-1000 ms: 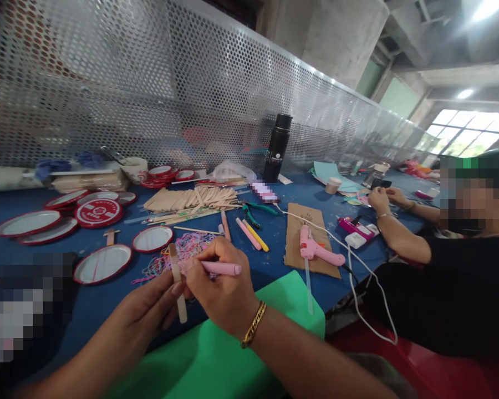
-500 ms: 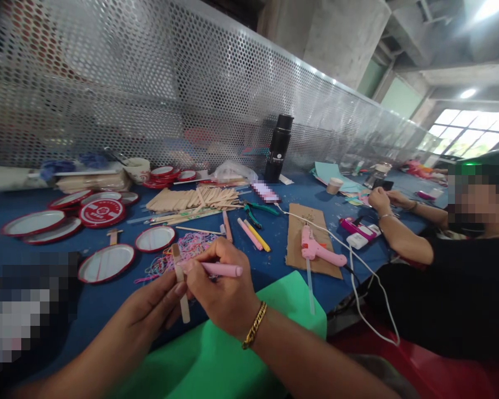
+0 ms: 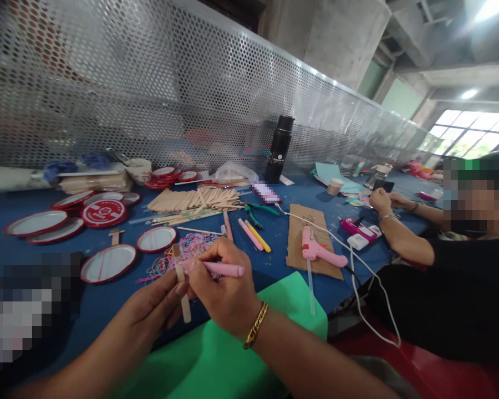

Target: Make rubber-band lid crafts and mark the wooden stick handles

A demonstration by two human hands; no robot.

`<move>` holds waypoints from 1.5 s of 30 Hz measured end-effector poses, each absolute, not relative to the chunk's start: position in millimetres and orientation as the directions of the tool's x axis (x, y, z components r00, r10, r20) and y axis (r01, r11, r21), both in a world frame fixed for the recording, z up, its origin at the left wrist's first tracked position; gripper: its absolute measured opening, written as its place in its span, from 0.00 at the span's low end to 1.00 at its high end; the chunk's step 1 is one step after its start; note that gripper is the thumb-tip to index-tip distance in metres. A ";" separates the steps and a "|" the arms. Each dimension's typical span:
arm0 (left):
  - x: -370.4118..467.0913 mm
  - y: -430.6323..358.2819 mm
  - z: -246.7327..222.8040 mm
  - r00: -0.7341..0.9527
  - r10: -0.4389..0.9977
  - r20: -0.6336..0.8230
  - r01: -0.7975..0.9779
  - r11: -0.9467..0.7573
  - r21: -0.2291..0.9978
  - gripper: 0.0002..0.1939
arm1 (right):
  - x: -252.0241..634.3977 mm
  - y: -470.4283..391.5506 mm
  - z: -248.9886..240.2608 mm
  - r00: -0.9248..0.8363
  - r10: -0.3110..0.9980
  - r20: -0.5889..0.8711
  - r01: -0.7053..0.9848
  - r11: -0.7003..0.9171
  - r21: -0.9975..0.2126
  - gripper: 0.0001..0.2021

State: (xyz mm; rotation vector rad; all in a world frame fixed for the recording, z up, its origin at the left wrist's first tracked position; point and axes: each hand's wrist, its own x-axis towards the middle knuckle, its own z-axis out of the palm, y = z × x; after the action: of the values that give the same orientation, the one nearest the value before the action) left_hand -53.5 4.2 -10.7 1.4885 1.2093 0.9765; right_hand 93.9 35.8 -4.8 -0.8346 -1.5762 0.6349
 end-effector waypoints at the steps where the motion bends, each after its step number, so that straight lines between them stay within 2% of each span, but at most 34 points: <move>1: -53.7 4.2 -11.1 0.189 0.982 0.014 0.222 -0.057 0.973 0.22 | 93.9 35.8 -5.2 -0.068 0.805 0.590 0.160 0.592 -0.790 0.06; 7: -56.9 5.2 -17.1 0.187 0.982 0.018 0.227 -0.061 0.972 0.23 | 95.7 36.9 -5.0 -0.018 0.801 0.599 0.220 0.587 -0.779 0.06; 14: -55.8 4.8 -18.1 0.195 0.981 0.008 0.201 -0.048 0.978 0.22 | 94.1 35.0 -3.2 -0.082 0.817 0.571 0.141 0.577 -0.805 0.05; 20: -56.5 5.5 -19.6 0.183 0.983 0.021 0.193 -0.057 0.979 0.22 | 95.5 36.3 -3.7 -0.021 0.798 0.602 0.221 0.591 -0.776 0.06; 26: -53.8 2.8 -9.3 0.157 0.987 0.010 0.195 -0.041 0.980 0.22 | 94.2 34.3 -2.2 -0.090 0.817 0.569 0.146 0.576 -0.804 0.05; 32: -54.5 3.2 -11.6 0.160 0.987 0.009 0.198 -0.041 0.979 0.23 | 95.6 35.6 -3.5 -0.032 0.810 0.585 0.209 0.578 -0.789 0.06; 38: -53.7 2.3 -11.3 0.180 0.984 0.006 0.172 -0.038 0.984 0.22 | 94.5 34.7 -3.3 -0.092 0.817 0.569 0.147 0.577 -0.804 0.05; 45: -54.8 4.4 -14.8 0.175 0.984 0.012 0.179 -0.044 0.983 0.22 | 96.0 36.2 -2.9 -0.029 0.805 0.592 0.217 0.583 -0.783 0.06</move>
State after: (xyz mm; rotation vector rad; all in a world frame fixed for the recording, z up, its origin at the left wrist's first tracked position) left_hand -54.8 4.4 -14.8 1.4404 1.1946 1.0065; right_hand 96.0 36.2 -2.9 -0.8880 -1.5670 0.5883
